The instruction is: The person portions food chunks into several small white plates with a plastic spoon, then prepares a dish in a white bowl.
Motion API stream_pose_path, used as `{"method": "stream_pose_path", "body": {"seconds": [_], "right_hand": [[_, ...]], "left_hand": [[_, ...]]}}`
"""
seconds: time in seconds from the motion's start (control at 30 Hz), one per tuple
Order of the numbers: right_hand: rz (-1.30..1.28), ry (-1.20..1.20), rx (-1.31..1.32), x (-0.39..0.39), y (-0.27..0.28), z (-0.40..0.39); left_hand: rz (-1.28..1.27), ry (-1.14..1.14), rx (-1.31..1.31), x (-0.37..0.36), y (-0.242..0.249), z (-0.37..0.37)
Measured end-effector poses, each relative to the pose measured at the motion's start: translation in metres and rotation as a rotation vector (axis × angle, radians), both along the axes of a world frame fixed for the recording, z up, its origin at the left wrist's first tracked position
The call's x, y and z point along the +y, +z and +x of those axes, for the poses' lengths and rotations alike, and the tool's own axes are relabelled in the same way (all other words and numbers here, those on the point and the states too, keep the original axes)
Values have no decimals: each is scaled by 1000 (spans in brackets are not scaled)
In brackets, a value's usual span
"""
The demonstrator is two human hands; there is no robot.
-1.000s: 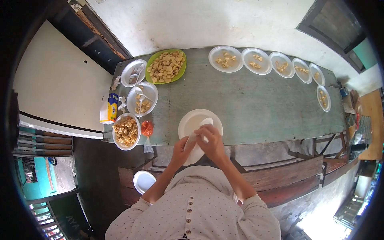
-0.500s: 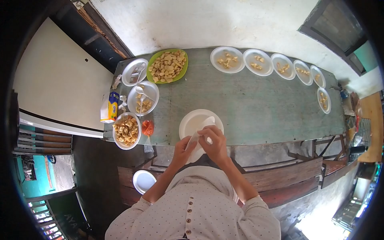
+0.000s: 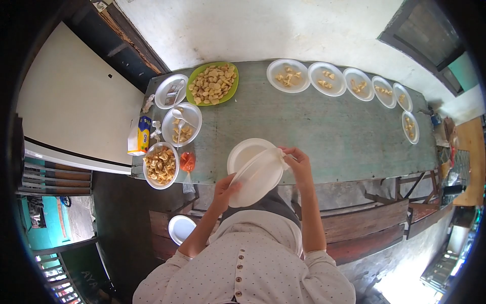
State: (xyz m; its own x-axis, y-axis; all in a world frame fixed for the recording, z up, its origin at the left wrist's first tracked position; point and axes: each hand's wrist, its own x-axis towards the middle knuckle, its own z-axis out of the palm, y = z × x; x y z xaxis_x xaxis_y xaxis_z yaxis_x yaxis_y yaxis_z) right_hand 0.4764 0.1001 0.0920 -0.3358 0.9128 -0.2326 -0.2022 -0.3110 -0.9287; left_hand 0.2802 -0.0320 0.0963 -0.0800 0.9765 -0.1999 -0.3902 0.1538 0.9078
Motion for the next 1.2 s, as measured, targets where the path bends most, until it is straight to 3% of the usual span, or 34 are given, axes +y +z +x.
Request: {"method": "stream_pose_path", "body": {"seconds": [0.3, 0.47, 0.53, 0.63, 0.8, 0.93, 1.2], "right_hand": [[46, 7, 10, -1, 8, -2], [87, 53, -130, -10, 10, -18], [182, 25, -241, -16, 11, -29], [596, -80, -529, -32, 30, -46], [833, 54, -468, -63, 24, -67], [1018, 99, -569, -65, 23, -66], [877, -245, -574, -31, 14, -59]], "left_hand": [[114, -28, 11, 8, -2, -8], [-106, -193, 72, 10, -9, -5], [-93, -150, 58, 10, -5, 0], [-78, -75, 57, 10, -8, 3], [-58, 38, 13, 10, -18, 7], [-38, 104, 32, 11, -20, 6], [-103, 73, 21, 12, -11, 2]]}}
